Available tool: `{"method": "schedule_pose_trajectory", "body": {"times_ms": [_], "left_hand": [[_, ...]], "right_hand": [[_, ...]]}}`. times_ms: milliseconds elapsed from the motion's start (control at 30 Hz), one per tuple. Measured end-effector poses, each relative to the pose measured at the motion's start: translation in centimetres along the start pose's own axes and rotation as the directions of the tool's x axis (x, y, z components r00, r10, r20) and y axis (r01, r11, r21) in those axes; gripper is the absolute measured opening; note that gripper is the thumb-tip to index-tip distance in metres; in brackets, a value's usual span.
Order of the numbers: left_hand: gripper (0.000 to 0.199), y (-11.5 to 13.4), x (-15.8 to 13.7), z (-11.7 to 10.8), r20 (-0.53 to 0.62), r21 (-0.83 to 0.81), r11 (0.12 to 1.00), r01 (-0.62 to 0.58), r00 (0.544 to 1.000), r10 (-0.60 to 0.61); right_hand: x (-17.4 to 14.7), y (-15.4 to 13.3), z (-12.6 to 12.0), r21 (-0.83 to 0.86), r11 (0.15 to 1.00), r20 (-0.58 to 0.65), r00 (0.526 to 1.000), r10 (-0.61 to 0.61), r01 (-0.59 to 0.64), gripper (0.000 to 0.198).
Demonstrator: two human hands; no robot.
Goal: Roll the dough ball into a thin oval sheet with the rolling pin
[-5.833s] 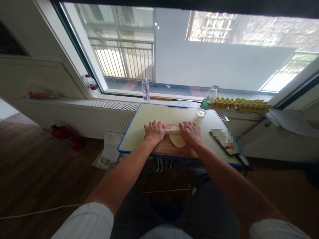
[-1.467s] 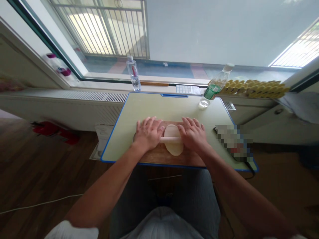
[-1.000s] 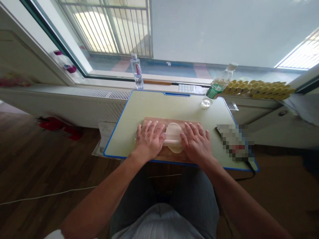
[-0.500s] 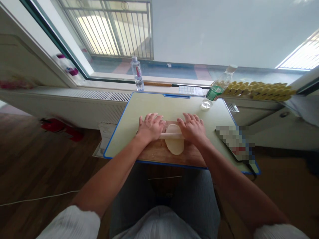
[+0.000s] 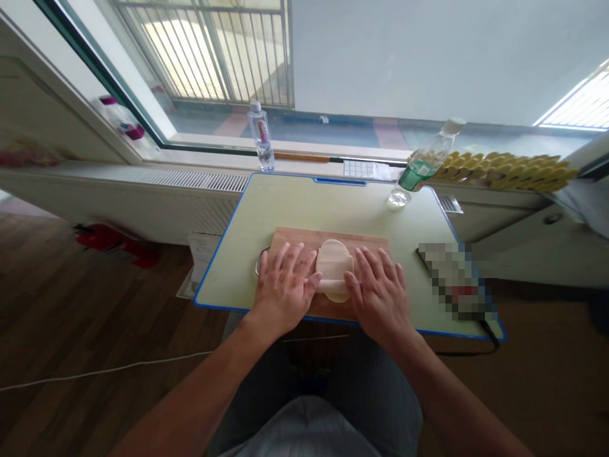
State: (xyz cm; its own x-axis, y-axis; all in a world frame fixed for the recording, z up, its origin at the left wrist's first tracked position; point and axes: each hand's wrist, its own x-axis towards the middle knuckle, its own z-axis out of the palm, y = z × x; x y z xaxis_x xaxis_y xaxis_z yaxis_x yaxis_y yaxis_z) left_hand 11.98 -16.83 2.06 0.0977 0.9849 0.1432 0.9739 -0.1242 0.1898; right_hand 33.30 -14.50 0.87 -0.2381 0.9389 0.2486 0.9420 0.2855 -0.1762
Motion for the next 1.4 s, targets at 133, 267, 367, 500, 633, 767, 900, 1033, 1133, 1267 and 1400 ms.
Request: {"method": "schedule_pose_trajectory", "body": {"times_ms": [133,267,367,500,633,767,900,1033,1133,1267,1400], "left_hand": [[0.057,-0.8,2.9,0.5,-0.003,-0.015,0.999,0.029,1.0,-0.029],[0.059,-2.0,7.9,0.7,0.044,-0.027,0.998,0.054,0.998,-0.053],[0.057,-2.4,9.7,0.6,0.027,-0.035,0.998,0.061,0.998,-0.06],[0.056,-2.1,8.2,0.6,-0.022,-0.046,0.998,0.045,0.999,-0.046],[0.055,-1.3,5.3,0.4,-0.028,-0.037,0.999,0.009,1.0,-0.01],[0.066,0.3,3.4,-0.2,0.027,-0.08,0.997,-0.022,0.999,0.025],[0.09,2.3,2.4,-0.1,0.099,-0.123,0.987,-0.1,0.989,0.112],[0.093,3.2,2.6,0.1,0.126,-0.145,0.984,-0.103,0.984,0.122],[0.088,3.2,2.9,-0.4,0.147,-0.16,0.982,-0.104,0.981,0.128],[0.084,2.4,2.9,-1.8,0.156,-0.174,0.977,-0.121,0.977,0.148],[0.068,0.9,3.1,-2.5,0.066,-0.189,0.972,-0.14,0.986,0.155]], "right_hand": [[3.1,0.2,0.6,0.016,0.999,-0.019,0.999,0.036,-0.036,0.063],[8.9,0.7,1.2,0.071,0.992,0.087,0.992,0.096,-0.102,0.071],[10.7,0.9,1.4,0.107,0.985,0.071,0.99,0.126,-0.133,0.071],[7.4,0.9,1.4,0.144,0.988,-0.064,0.996,0.069,-0.06,0.058],[1.8,1.6,0.9,0.213,0.972,-0.116,0.99,-0.079,0.102,0.046],[-0.2,2.9,0.4,0.259,0.949,-0.085,0.983,-0.164,0.181,0.036],[0.3,3.7,0.0,0.244,0.945,-0.025,0.975,-0.22,0.219,0.031],[0.6,4.1,-0.4,0.218,0.952,0.004,0.975,-0.221,0.215,0.031],[0.5,4.3,-0.6,0.209,0.959,0.019,0.98,-0.199,0.191,0.028],[0.3,4.2,-0.7,0.227,0.956,0.033,0.98,-0.197,0.184,0.03],[0.2,4.0,-0.9,0.245,0.95,0.055,0.976,-0.211,0.192,0.031]]}}
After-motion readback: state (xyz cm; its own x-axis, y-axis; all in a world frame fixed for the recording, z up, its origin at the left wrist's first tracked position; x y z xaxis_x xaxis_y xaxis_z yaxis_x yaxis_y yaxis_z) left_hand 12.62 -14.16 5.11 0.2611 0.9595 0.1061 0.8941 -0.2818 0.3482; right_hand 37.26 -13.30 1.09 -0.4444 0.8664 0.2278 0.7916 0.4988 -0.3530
